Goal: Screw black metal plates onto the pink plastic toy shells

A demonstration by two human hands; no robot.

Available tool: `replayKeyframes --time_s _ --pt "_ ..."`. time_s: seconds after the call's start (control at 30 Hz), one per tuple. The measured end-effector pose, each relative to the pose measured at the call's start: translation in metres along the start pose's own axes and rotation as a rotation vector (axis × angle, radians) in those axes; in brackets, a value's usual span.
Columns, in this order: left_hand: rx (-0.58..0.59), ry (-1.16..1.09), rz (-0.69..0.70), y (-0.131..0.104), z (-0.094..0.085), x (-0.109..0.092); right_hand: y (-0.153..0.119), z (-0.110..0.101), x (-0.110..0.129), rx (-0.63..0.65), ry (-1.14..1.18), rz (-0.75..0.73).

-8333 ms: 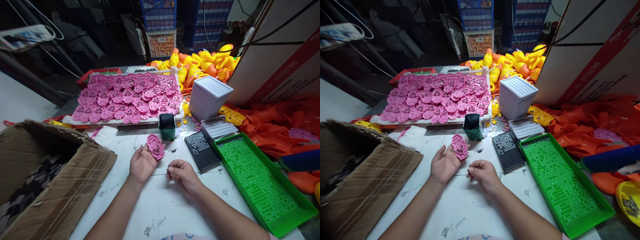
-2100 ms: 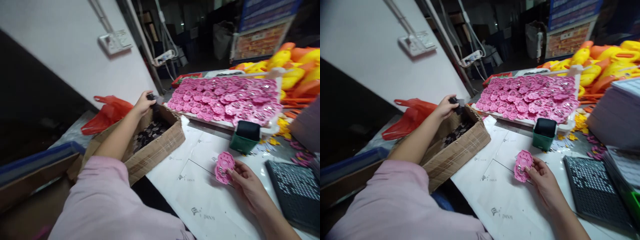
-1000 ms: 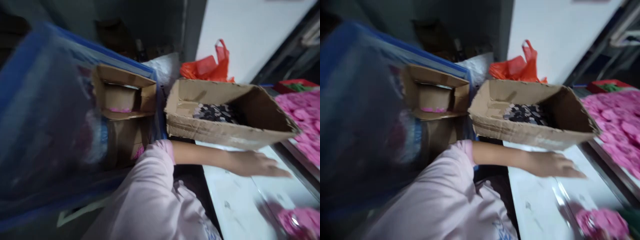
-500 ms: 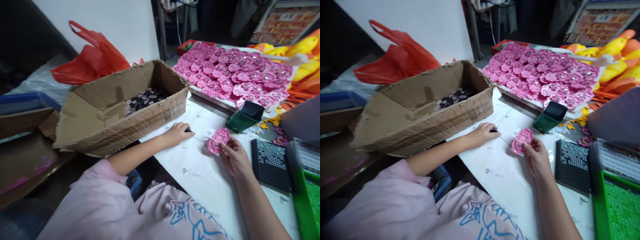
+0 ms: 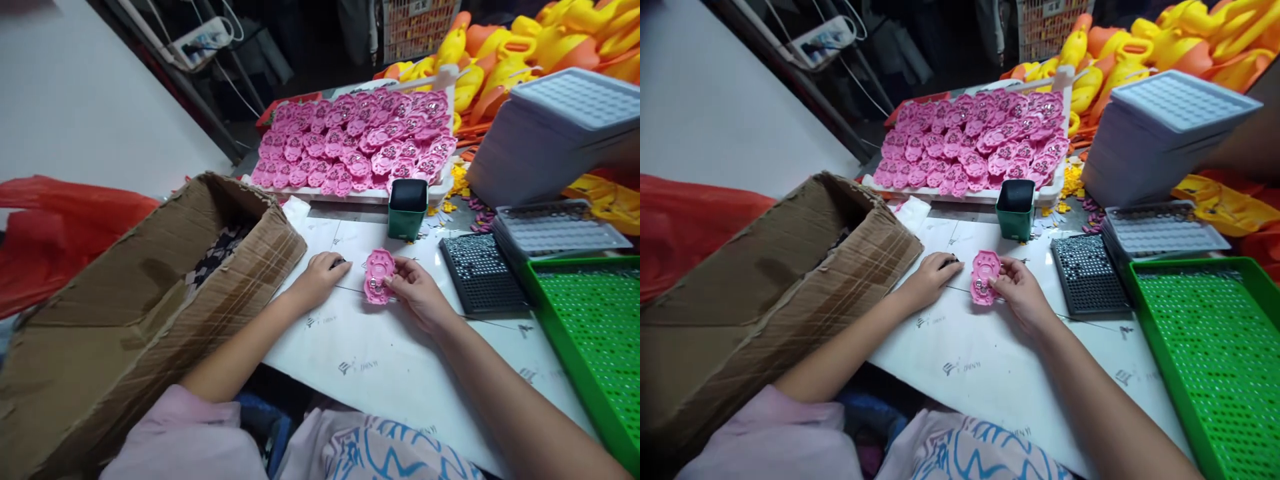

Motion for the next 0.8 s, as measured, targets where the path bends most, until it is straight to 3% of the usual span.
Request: replayKeyframes --time_s 0.4,0.5,0.63,0.8 --pt "-0.187 -0.203 -0.050 0.116 0.022 0.017 0.002 0.004 -0.002 0.047 0.046 0.016" --pt "-0.246 -0.275 -0.069 0.123 0.023 0.019 0.003 0.005 -0.003 0.060 0.060 0.006" --pt "-0.304 -0.373 -0.095 0.116 0.019 0.025 0.004 0.006 -0.004 0.070 0.086 0.004" --pt "-0.251 -0.437 -0.083 0.109 0.016 0.029 0.003 0.006 -0.003 0.061 0.110 0.016"
Point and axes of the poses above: each hand's wrist, its own y-axis towards the middle knuckle, its own z-axis out of the palm, x = y × z, the point moved 5 cm from there along y, towards the middle knuckle, and after that the axes turned 4 degrees about -z, right-handed, at the moved point
